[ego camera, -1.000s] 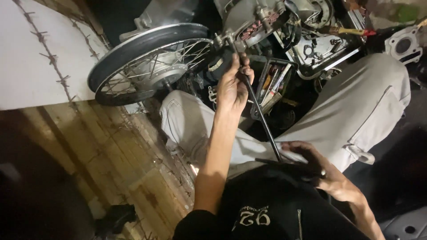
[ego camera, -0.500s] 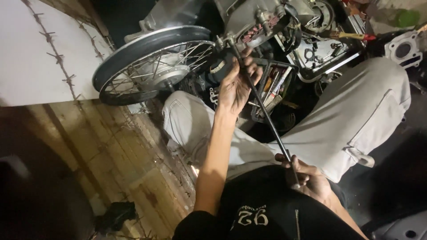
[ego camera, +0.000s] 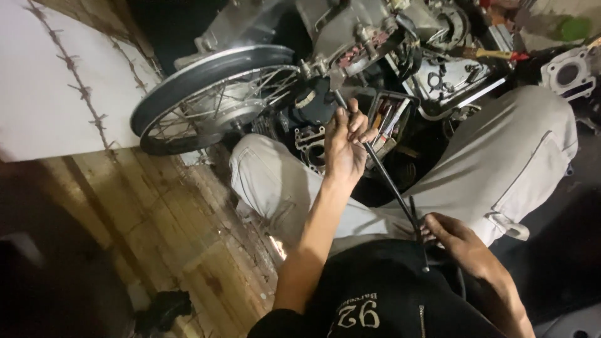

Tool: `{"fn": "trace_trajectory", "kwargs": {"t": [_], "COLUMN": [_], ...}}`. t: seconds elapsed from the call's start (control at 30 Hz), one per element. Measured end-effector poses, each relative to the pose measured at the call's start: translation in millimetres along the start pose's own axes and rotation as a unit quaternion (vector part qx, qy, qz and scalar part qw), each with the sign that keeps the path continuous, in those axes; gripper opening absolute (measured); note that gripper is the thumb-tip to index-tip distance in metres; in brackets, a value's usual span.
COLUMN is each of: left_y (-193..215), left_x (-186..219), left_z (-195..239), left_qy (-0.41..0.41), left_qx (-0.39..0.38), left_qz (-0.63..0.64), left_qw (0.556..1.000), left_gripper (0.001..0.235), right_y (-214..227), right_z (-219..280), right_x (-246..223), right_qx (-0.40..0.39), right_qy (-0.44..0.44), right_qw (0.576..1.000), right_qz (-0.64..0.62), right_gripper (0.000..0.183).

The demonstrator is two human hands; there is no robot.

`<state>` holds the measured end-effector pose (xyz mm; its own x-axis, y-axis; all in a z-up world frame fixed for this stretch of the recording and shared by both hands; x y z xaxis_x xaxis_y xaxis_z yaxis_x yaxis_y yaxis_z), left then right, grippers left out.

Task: Disassembling a motorcycle engine by removing bolts with a wrench and inspecting the cylinder head.

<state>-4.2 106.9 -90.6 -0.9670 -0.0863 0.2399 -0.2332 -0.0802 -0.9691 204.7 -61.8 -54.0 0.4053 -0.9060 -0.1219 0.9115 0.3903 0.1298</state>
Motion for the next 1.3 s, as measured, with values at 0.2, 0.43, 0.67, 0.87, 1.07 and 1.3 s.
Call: {"fn": "trace_trajectory", "kwargs": {"t": [0.2, 0.43, 0.67, 0.87, 1.07, 1.3], "left_y": [-15.9, -46.3, -7.9, 5.0, 5.6, 5.4], "left_x": [4.6, -6.0, 21.5, 27.9, 29.3, 38.1], "left_z": [3.1, -0.8, -32.9, -46.1, -45.8, -44.8], "left_qy": [-0.062, -0.094, -0.166, -0.179, -0.182, -0.161], "left_qx": [0.035, -0.007, 0.124, 0.173, 0.188, 0.222], "left_qz": [-0.016, -0.104, -0.38, -0.335, -0.345, -0.384], "left_qw": [0.997, 0.99, 0.902, 0.909, 0.902, 0.882], "left_gripper": [0.028, 0.034, 0.05, 0.025, 0.032, 0.032], "right_y": [10.9, 22.1, 84.1, 105.7, 106.1, 93.8], "right_z": [-43.7, -45.9, -47.5, -41.8, -25.2, -22.8], "right_x": [17.2, 27.9, 40.9, 37.4, 29.4, 21.0], "right_qx": [-0.006, -0.053, 0.1, -0.042, -0.292, -0.294], "right_qy": [0.192, 0.383, 0.656, 0.647, 0.469, 0.47], "right_qw": [0.981, 0.896, 0.736, 0.725, 0.707, 0.728], "right_qz": [-0.023, -0.217, -0.138, -0.234, -0.441, -0.404], "right_gripper": [0.067, 0.055, 0.009, 0.008, 0.078, 0.085]}}
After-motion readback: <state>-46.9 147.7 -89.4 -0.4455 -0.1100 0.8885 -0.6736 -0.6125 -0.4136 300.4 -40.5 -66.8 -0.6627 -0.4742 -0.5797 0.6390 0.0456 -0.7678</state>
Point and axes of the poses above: each hand's wrist, its own z-axis away from the middle knuckle, its own y-axis out of the back of the hand, x = y × z, the point moved 4 cm from there along -z, towards the middle knuckle, and after that the axes turned 15 degrees about -y, right-handed, at the moved point
